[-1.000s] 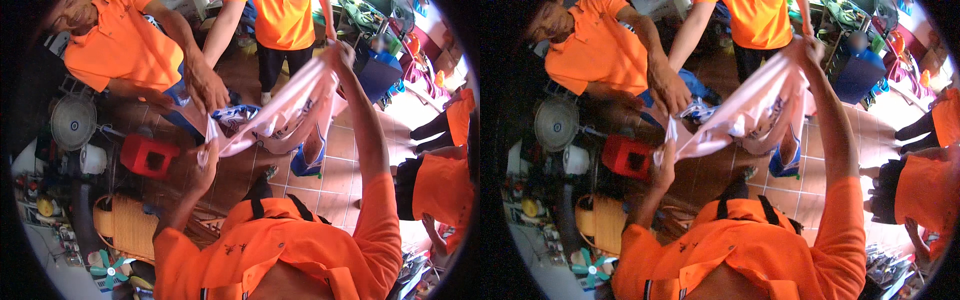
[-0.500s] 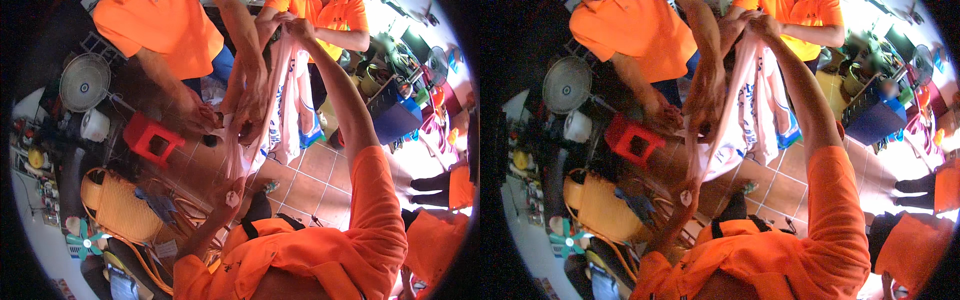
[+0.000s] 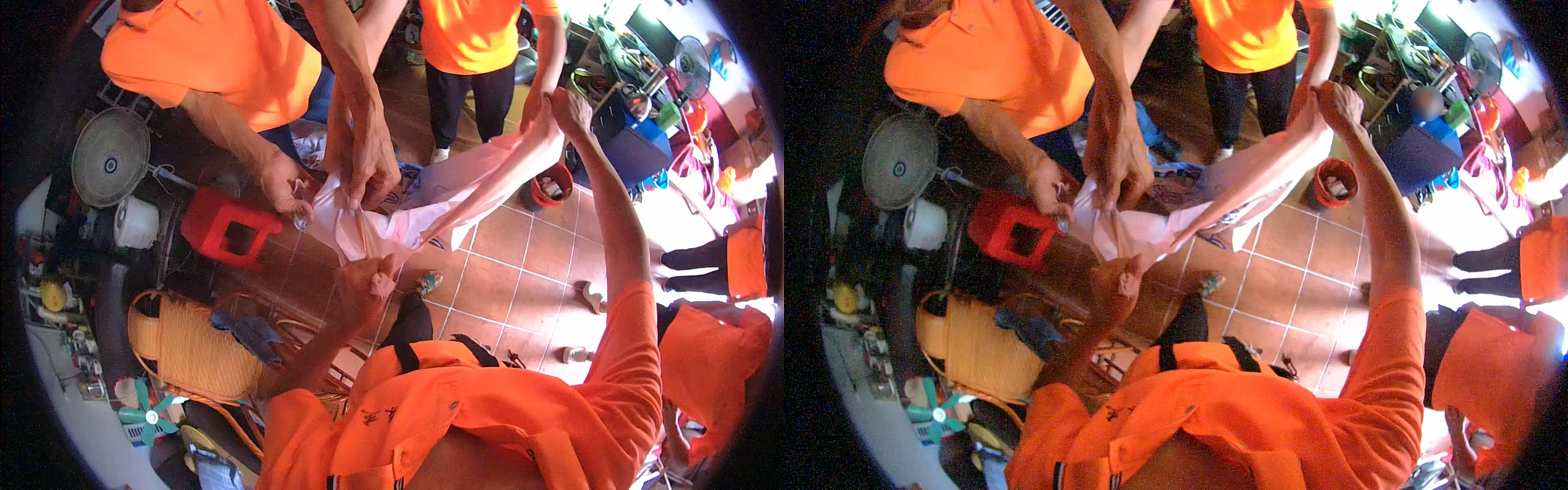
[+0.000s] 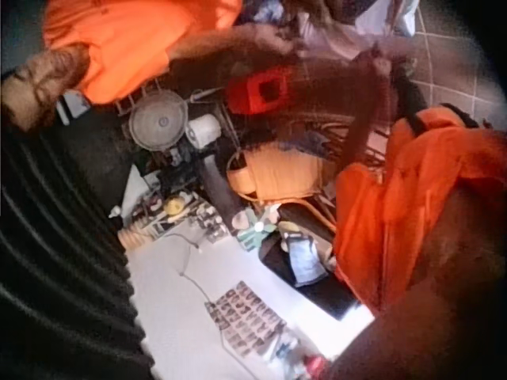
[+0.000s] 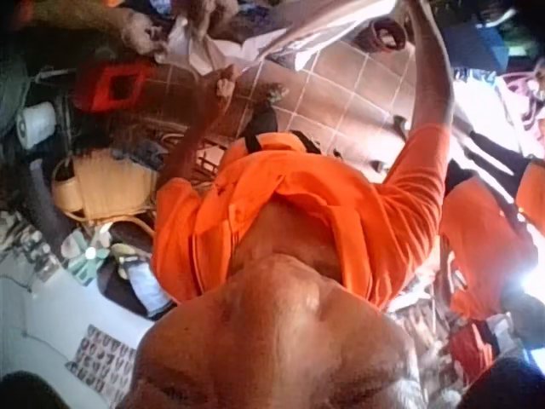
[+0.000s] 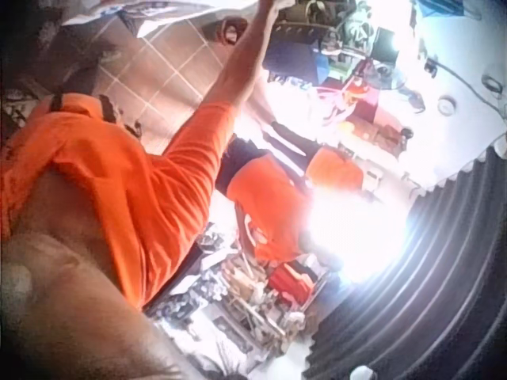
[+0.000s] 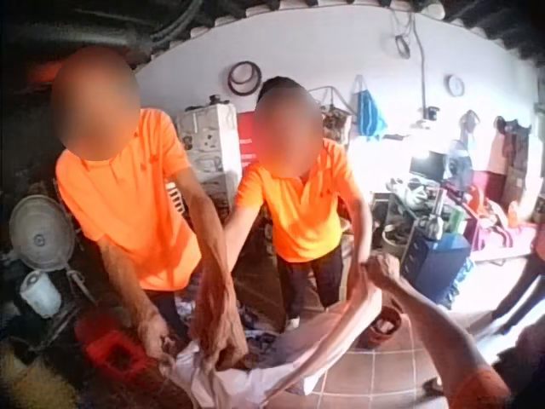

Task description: The person holds a piece of blue patterned fabric while another person uses scissors to cut it. The person then handles a pink piece of fabric, unfolding and inspecting it with others in the room. The task involves cutting and handling fabric pieces in a group setting.

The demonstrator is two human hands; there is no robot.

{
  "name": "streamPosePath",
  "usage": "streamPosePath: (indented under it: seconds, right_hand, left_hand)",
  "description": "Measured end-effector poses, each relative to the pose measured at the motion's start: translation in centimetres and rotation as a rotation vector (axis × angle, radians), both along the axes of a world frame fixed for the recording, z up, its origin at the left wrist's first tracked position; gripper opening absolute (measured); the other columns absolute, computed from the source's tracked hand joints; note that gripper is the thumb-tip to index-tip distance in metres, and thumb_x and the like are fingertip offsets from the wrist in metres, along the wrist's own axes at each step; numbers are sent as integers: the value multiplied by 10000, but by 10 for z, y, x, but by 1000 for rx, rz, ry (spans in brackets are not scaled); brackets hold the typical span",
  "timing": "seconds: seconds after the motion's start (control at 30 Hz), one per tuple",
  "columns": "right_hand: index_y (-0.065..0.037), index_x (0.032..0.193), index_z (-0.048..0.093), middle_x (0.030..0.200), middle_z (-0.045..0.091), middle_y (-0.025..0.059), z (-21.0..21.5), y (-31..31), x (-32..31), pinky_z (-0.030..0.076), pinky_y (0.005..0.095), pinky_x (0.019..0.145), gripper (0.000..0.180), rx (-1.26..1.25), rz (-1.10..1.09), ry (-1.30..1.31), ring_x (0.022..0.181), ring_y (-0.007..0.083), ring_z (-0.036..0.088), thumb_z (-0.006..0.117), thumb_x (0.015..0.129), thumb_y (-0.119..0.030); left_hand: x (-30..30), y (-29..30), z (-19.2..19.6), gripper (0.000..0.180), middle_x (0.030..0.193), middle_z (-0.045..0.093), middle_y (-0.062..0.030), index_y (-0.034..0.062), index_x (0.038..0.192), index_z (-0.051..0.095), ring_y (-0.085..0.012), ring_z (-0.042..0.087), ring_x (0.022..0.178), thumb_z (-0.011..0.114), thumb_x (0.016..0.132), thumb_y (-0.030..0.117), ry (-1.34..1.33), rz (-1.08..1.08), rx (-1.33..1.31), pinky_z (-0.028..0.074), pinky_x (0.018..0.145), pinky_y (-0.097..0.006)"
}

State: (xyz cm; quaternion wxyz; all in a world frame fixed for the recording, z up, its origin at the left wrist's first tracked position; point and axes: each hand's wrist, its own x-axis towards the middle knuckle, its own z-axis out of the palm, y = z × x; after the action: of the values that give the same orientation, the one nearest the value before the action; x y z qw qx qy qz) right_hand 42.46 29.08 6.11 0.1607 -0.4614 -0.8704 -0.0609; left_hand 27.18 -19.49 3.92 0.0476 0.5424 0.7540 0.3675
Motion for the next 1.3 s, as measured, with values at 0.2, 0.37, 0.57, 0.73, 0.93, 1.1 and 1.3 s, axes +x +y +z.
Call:
streamPosePath:
  seconds: [0.2,0.37,0.57,0.73,0.93,1.1,1.3]
  right_hand:
    - [-109,704,587,659,614,151,-67,-26,123,469,435,532,225,-74,100,141,654,345,623,496,810,-286]
    - [-72,857,660,810,642,168,-107,-104,174,482,439,690,219,-388,124,17,792,321,636,527,804,-238]
    - [-59,969,612,895,638,122,-75,-210,101,512,361,698,246,-134,357,537,815,275,628,540,751,30]
    - [-44,997,583,992,590,112,-35,-324,9,481,337,752,238,-638,875,633,908,247,586,664,782,-108]
    - [-42,1077,526,1031,571,169,-79,-379,-46,467,426,829,392,-607,1080,472,952,334,557,667,772,-243]
    - [-41,1019,562,949,601,143,-100,-400,-44,490,386,749,254,-842,1069,539,863,309,588,621,787,-126]
    - [16,860,588,773,594,159,-78,-417,-9,473,374,650,122,-1140,924,467,731,256,596,602,819,-99]
  left_hand:
    - [-22,21,-49,346,502,413,-45,23,603,478,-89,376,484,554,896,189,-274,187,395,325,453,-292]
    - [-56,38,-36,303,542,535,-163,34,653,599,-328,538,487,583,871,242,-35,190,336,387,448,-365]
    - [-46,16,-39,340,507,468,-180,14,606,577,-318,515,444,582,867,230,-44,190,172,367,427,-370]
    - [-26,-3,-15,323,522,455,-191,-8,614,556,-321,516,450,565,869,190,-70,185,182,364,428,-363]
    - [0,-21,-15,269,549,469,-172,-14,652,545,-298,547,484,546,871,143,-175,212,265,365,440,-346]
    - [13,-40,-10,270,529,435,-142,-21,639,466,-225,399,422,551,861,107,-172,169,296,325,429,-331]
    - [2,-73,-19,278,455,335,-91,-5,582,418,-130,296,394,551,825,25,-237,240,324,266,406,-274]
